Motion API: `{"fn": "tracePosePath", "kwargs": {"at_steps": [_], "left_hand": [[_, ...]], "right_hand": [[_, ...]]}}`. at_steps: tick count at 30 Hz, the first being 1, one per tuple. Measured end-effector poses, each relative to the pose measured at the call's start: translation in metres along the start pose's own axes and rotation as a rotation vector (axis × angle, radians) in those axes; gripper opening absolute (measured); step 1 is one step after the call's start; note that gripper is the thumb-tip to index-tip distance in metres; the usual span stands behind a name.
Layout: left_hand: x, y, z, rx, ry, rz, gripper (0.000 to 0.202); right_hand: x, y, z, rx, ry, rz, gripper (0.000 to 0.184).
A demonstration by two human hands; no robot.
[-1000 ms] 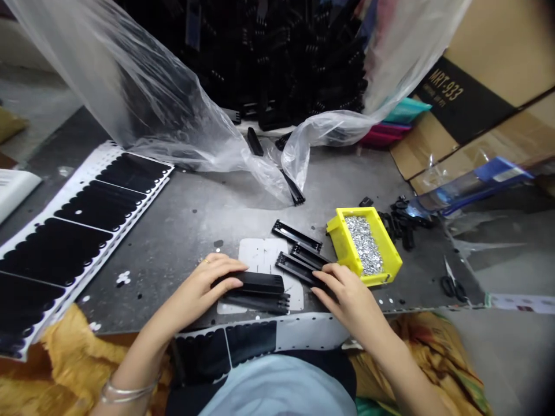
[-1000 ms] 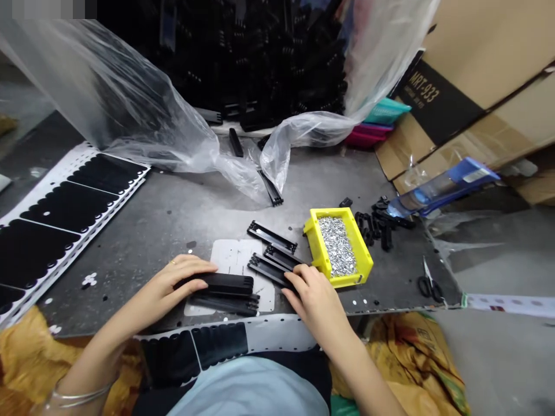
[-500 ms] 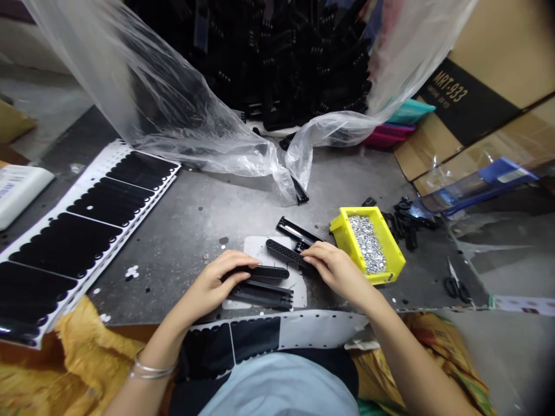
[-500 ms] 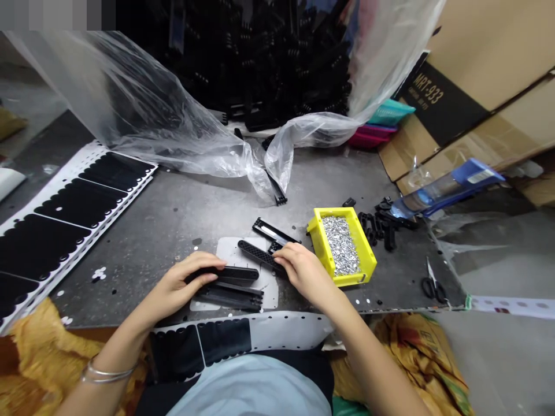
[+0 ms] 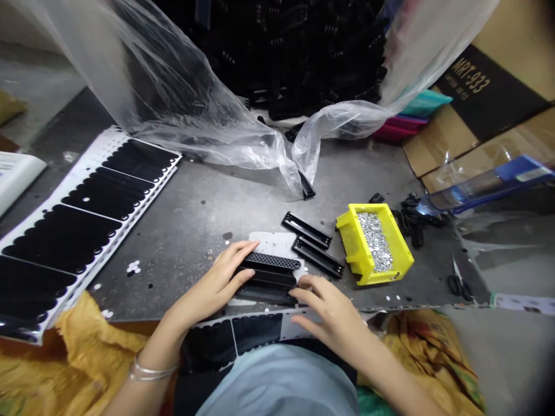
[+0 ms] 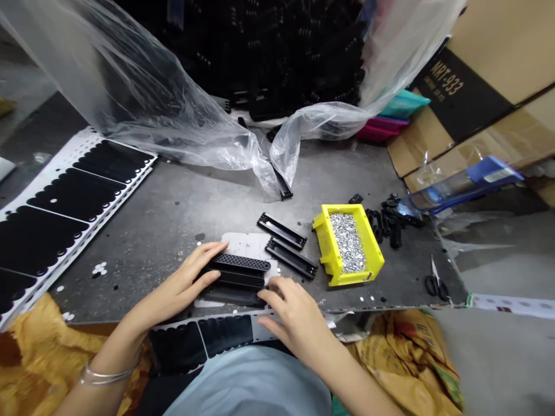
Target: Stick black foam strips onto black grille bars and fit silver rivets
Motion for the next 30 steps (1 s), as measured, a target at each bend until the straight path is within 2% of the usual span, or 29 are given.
{"fn": "tracePosePath", "kwargs": {"at_steps": [3, 6, 10, 12, 15, 17, 19, 20, 21, 24, 26, 28, 30], "left_hand": [[-0.005, 0.006, -0.004, -0.003, 0.007, -0.026, 0.047], [-0.012, 0.012, -0.008, 0.010, 0.023, -0.080, 0.043], [-0.020, 0.017, -0.010, 0.040, 0.072, -0.159, 0.041], [-0.020, 0.016, -0.010, 0.042, 0.083, -0.146, 0.041], [-0.017, 0.012, -0.010, 0.028, 0.082, -0.078, 0.043], [-0.016, 0.008, -0.010, -0.016, 0.087, -0.015, 0.059], [-0.016, 0.005, -0.011, -0.066, 0.119, 0.011, 0.091], [-0.016, 0.005, -0.011, -0.085, 0.144, -0.006, 0.097], [-0.017, 0.006, -0.011, -0.096, 0.171, -0.035, 0.094], [-0.019, 0.007, -0.013, -0.114, 0.207, -0.120, 0.063], [-0.022, 0.006, -0.016, -0.127, 0.189, -0.111, 0.055], [-0.026, 0.003, -0.019, -0.147, 0.158, -0.049, 0.054], [-0.030, 0.000, -0.021, -0.160, 0.163, -0.026, 0.060]], "right_hand": [[-0.013, -0.010, -0.005, 0.005, 0.079, -0.111, 0.015], [-0.017, -0.003, -0.009, -0.021, 0.070, -0.087, 0.012], [-0.020, -0.003, 0.001, -0.065, -0.080, -0.041, 0.040], [-0.023, -0.008, 0.006, -0.090, -0.094, -0.042, 0.046], [-0.026, -0.011, 0.007, -0.101, 0.006, -0.053, 0.033], [-0.025, -0.007, 0.001, -0.134, 0.137, -0.070, 0.021], [-0.021, 0.000, -0.006, -0.169, 0.200, -0.102, 0.018], [-0.017, 0.003, -0.010, -0.178, 0.168, -0.133, 0.020], [-0.012, 0.006, -0.013, -0.180, 0.100, -0.173, 0.022], [0.005, 0.010, -0.023, -0.175, -0.185, -0.288, 0.026], [0.013, 0.013, -0.033, -0.164, -0.355, -0.270, 0.025], [0.015, 0.019, -0.043, -0.141, -0.468, -0.200, 0.024], [0.013, 0.031, -0.047, -0.099, -0.456, -0.129, 0.023]]}}
Point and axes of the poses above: each hand's wrist, its own y-axis towards the middle knuckle, its own x-axis out of the back of the hand, z = x × y, the point moved 4 cm from there along y, towards the middle knuckle, and after that the axes turned 7 degrees about -z, right-handed, at the moved point
